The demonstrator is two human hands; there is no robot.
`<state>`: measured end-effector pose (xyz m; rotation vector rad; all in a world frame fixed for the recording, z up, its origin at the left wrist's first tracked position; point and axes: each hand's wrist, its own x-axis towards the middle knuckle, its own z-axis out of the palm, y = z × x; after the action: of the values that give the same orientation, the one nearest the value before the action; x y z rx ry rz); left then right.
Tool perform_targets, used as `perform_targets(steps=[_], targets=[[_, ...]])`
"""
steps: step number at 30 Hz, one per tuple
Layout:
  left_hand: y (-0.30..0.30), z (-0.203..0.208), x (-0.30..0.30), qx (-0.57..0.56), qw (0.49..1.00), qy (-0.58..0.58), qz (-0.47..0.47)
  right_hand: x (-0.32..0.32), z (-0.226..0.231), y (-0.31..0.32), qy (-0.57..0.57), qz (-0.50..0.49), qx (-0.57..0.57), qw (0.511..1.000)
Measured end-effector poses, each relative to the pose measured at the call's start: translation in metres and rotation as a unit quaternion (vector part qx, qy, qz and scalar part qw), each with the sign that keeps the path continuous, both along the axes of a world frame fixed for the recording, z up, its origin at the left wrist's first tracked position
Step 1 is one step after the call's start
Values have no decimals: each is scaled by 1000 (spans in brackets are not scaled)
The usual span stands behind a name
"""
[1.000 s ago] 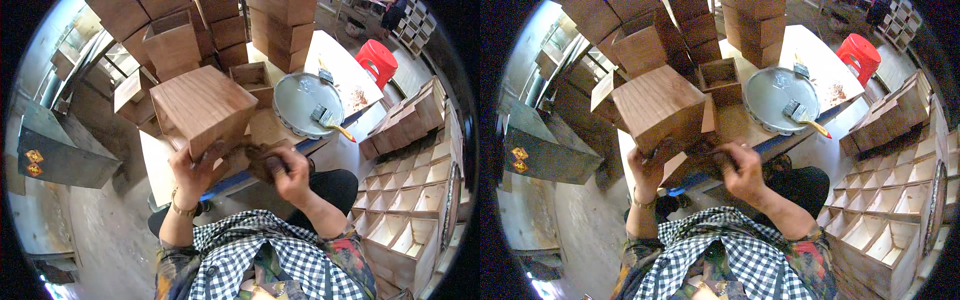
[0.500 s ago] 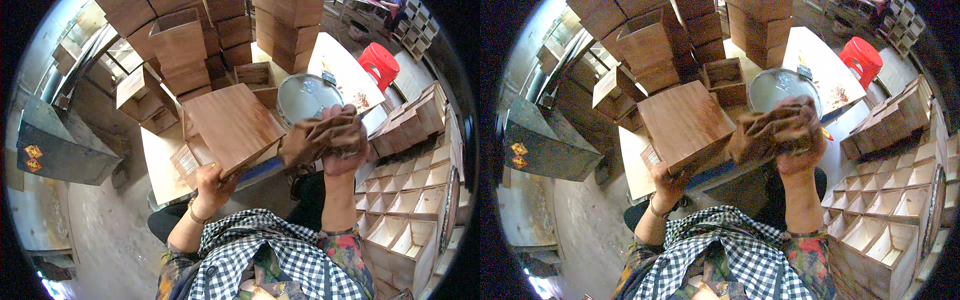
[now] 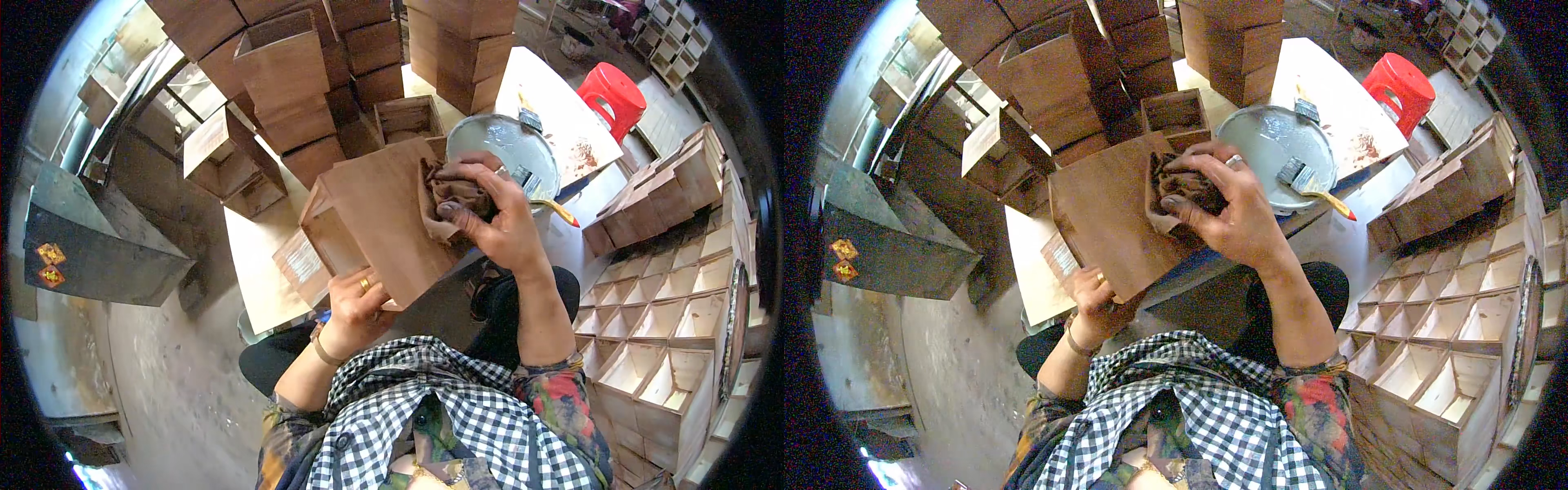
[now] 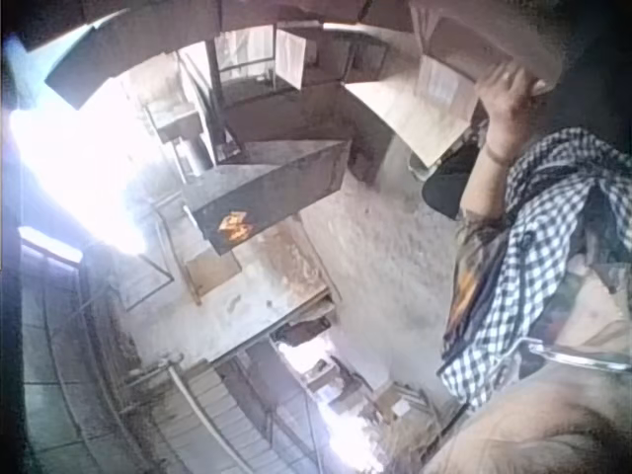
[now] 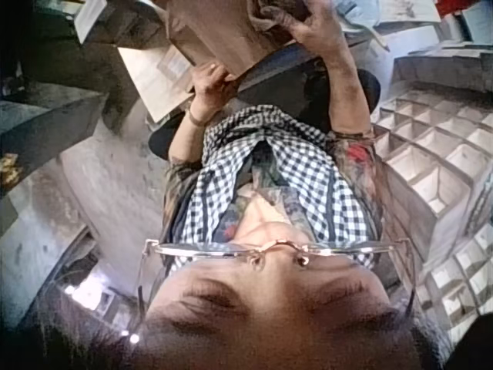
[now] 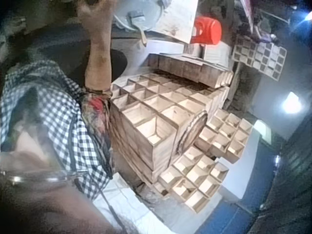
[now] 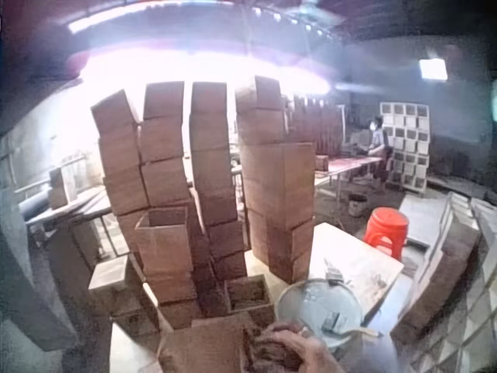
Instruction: The person is applying a liquid finish to small wooden boxes using a brush.
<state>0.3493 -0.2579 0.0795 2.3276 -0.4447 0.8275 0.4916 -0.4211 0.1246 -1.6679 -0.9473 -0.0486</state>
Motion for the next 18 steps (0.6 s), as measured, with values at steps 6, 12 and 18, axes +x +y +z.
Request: perform_targets(steps=[6,12,18], targets=[[-6,-6,2,1,1000,11,29,-8,-8,-12,-70,-55,-36,995],[3,-23,-1,5,984,-9,176,-27,-13,-13,-71,-21,-19,997],[19,-15,2,-149,971,-29,183,-30,-7,-16,-100,-77,115,985]])
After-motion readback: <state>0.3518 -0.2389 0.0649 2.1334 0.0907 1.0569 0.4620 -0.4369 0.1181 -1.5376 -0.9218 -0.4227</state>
